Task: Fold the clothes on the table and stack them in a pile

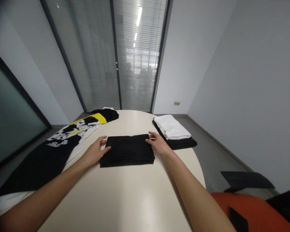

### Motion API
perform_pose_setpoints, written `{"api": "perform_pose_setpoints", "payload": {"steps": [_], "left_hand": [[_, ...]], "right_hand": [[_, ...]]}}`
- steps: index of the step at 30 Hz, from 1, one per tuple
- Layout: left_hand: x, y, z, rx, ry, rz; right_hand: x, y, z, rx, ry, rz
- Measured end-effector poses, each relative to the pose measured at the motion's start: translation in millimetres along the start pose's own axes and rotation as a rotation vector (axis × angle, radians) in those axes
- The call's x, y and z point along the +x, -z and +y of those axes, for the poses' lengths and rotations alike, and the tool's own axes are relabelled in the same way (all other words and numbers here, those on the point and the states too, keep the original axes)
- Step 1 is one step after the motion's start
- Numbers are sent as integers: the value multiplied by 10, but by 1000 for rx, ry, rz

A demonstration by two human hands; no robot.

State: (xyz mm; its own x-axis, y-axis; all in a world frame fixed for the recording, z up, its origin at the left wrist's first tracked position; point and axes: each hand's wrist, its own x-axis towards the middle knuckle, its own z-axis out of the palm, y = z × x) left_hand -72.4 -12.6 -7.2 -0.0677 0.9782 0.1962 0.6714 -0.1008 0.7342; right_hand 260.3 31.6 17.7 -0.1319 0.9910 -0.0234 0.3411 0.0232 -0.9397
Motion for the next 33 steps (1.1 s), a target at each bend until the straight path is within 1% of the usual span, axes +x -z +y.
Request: {"api": "perform_pose_setpoints", "payload": {"steps": [3, 5, 6, 8, 10, 11, 17, 20, 23, 25, 27, 29, 33], "left_hand": [[43, -35, -46, -316, 137, -56], [44, -41, -34, -459, 194, -76], [34, -37, -15, -510, 210, -86], [0, -15, 42, -579, 246, -106], [-39, 20, 106, -625, 287, -132], [-56, 39, 136, -636, 309, -141], [-108, 109, 252, -671, 375, -177], [-123, 101, 295, -622, 371, -158], [-132, 89, 330, -550, 364, -118], [-132, 87, 339, -546, 380, -128], [-128, 87, 332, -576, 393, -173], [-123, 86, 318, -655, 377, -242], [-123, 84, 319, -828, 257, -347]], "right_hand": [[-34, -17, -70, 179, -92, 16], [-52, -34, -106, 320, -139, 18], [-62, -41, -123, 385, -162, -7], [-83, -44, -159, 472, -209, -97], [-107, -33, -194, 498, -240, -183], [-118, -22, -210, 501, -245, -205], [-150, 56, -253, 496, -258, -165], [-159, 78, -267, 537, -201, -140], [-182, 86, -300, 519, -91, -145], [-206, 86, -330, 496, -26, -155], [-229, 85, -359, 491, 18, -159], [-245, 86, -377, 506, 49, -170], [-228, 114, -348, 603, 90, -221]]}}
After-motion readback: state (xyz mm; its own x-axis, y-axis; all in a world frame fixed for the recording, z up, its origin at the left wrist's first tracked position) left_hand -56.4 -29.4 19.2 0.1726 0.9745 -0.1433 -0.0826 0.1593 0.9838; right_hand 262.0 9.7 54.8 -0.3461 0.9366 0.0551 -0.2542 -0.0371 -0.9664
